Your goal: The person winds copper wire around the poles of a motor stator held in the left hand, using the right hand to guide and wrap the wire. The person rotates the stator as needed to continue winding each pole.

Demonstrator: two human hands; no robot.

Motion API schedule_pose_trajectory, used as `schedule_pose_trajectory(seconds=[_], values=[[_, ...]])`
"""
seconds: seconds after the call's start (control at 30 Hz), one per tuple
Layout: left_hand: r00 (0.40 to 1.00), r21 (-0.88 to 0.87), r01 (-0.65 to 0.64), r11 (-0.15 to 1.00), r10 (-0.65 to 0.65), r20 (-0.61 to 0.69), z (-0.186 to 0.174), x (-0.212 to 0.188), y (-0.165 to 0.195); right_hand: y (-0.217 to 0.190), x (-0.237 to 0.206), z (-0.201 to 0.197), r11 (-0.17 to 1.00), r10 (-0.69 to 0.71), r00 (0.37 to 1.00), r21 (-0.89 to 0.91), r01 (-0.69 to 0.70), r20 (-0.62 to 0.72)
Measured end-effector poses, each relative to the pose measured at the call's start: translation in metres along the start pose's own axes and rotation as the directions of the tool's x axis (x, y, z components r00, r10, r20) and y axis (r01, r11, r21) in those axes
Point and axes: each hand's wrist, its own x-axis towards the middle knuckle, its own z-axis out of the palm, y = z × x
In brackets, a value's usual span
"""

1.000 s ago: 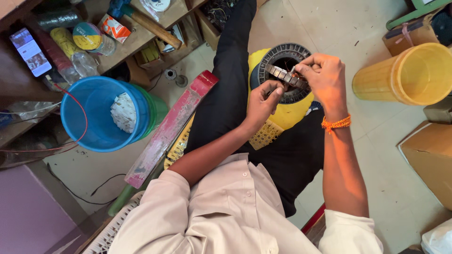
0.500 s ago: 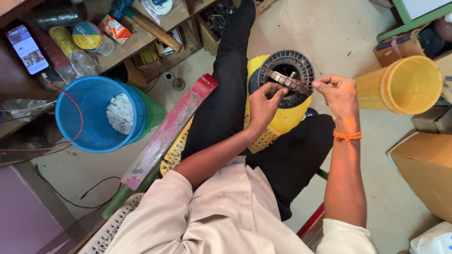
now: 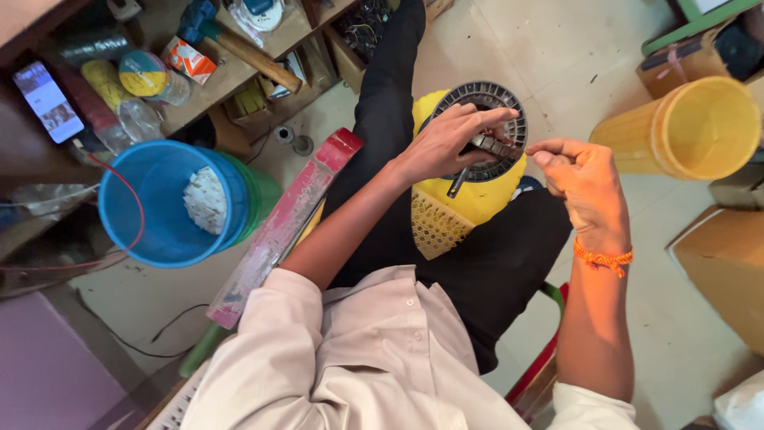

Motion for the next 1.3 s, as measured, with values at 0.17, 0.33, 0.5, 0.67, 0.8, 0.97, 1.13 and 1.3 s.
schedule_pose_trajectory(seconds=[0.17, 0.33, 0.5, 0.67, 0.8, 0.97, 1.13, 1.3], values=[[0.997, 0.037, 0.061, 0.997, -0.063, 0.039, 0.000, -0.001, 0.003, -0.001, -0.010, 0.026, 0.957, -0.107, 0.994, -0.270, 0.105, 0.007], [0.999, 0.090, -0.002, 0.996, -0.002, 0.039, 0.002, 0.002, 0.000, 0.018, -0.012, 0.035, 0.780, -0.305, 0.952, -0.565, 0.270, 0.034], [0.979, 0.291, -0.204, 0.935, 0.197, 0.055, 0.002, -0.009, -0.006, 0.058, -0.008, 0.054, 0.250, -0.569, 0.798, -0.882, 0.400, 0.200], [0.941, 0.478, -0.319, 0.819, 0.332, 0.059, 0.007, -0.030, -0.011, 0.068, -0.016, 0.047, 0.316, -0.558, 0.803, -0.841, 0.439, 0.210], [0.909, 0.571, -0.341, 0.747, 0.416, -0.001, 0.016, -0.041, -0.015, 0.049, -0.038, 0.042, 0.364, -0.559, 0.798, -0.799, 0.479, 0.224], [0.981, 0.293, -0.173, 0.940, 0.191, -0.034, 0.028, -0.054, -0.007, 0.013, -0.047, 0.046, 0.535, -0.514, 0.854, -0.748, 0.393, 0.081], [0.908, -0.320, 0.279, 0.905, -0.358, -0.220, 0.042, -0.055, 0.006, -0.009, 0.000, 0.064, 0.550, -0.605, 0.793, -0.684, 0.480, 0.070], [0.727, -0.541, 0.490, 0.683, -0.663, -0.178, 0.053, -0.050, 0.016, -0.011, 0.030, 0.064, 0.702, -0.486, 0.873, -0.578, 0.417, 0.040]])
